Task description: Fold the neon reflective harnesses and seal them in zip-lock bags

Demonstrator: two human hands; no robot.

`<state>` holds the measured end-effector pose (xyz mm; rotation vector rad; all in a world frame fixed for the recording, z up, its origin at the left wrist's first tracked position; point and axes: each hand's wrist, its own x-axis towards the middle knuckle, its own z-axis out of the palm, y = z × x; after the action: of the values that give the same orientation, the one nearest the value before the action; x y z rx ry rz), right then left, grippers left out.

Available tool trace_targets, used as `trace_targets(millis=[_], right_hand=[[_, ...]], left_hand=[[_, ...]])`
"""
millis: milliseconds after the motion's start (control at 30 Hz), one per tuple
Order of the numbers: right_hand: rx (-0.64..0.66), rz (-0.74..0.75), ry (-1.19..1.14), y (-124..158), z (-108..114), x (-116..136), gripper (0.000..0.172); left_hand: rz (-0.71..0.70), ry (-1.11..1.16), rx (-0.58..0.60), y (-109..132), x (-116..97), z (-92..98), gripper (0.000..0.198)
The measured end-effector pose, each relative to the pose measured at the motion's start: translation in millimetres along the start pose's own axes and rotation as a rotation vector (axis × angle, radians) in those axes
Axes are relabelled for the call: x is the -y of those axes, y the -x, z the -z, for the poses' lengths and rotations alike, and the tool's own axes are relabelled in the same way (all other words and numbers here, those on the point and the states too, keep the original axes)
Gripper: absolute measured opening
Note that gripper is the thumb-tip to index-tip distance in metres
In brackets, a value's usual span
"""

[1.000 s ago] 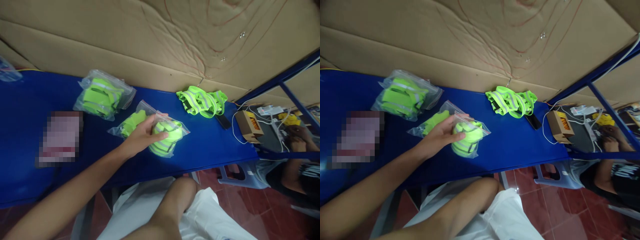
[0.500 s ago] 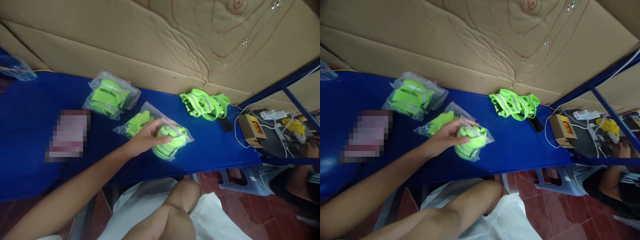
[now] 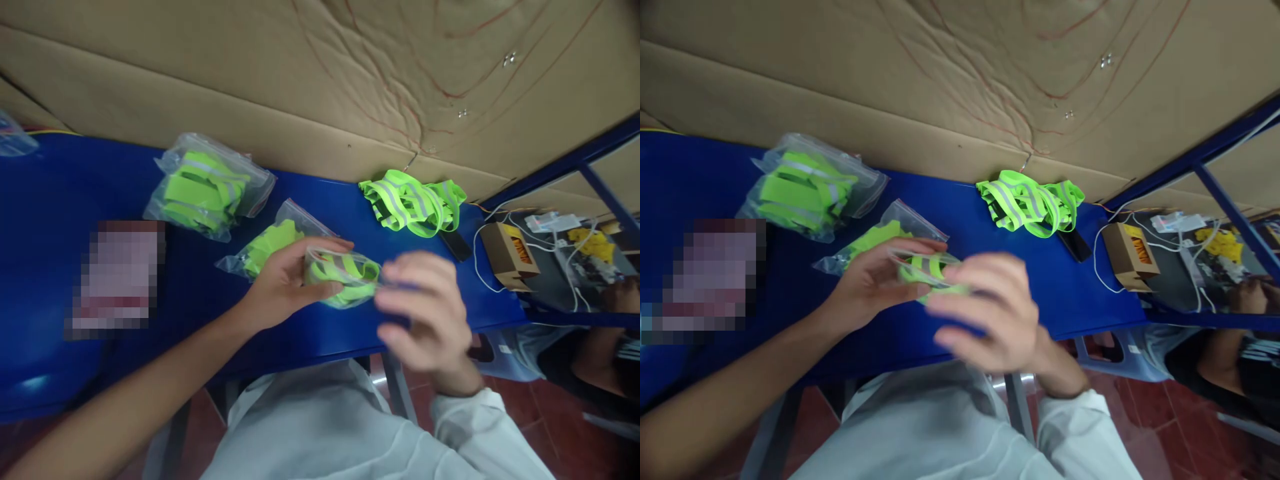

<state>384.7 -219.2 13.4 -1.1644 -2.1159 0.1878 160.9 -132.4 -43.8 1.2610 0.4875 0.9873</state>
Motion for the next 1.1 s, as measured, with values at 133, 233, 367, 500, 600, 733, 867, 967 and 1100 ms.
trace_targets(millis=[133,233,367,500,600,733,867,967,1100], right_hand=[[0.11,-0.009,-0.215,-15.1,0.5,-49.4,0.058],[0.128,0.076,-0.282,-18.5,-10.5,-64.3,0.046],[0.067,0.177,-0.191,-12.8,-20.5,-61.4,0.039],[0.179,0.235,-0.069,-10.8,-18.3,-57.3,0.034],[0.31,0.262,0.001,-13.6,-13.4,-53.0,0.049],[0.219,0.259,0.084,-13.9,-7.3,-45.1,0.043],[0.19,0.225,0.1,-14.6,-6.2,-39.0,0.059],[0.318,0.222,0.158,-21.3,-7.0,-34.7,0.058],[0.394,0.235,0.228,-29.6,-4.6,-30.3,0.047]], left_hand=[[-0.021,-0.079,-0.056,-1.3,-4.9,2.5,0.048],[-0.064,-0.257,-0.038,-4.3,-7.0,5.7,0.045],[-0.169,-0.396,-0.027,-5.7,-6.3,7.7,0.04],[-0.209,-0.434,0.049,-3.3,-5.8,3.8,0.041],[-0.216,-0.43,0.108,-1.9,-5.3,-0.3,0.04],[-0.168,-0.39,0.066,-1.3,-3.4,-1.5,0.038],[-0.055,-0.343,0.041,-2.1,-3.3,1.6,0.04],[-0.016,-0.312,0.074,-3.2,-4.9,3.6,0.046],[-0.009,-0.358,0.1,-4.2,-7.7,4.0,0.043]])
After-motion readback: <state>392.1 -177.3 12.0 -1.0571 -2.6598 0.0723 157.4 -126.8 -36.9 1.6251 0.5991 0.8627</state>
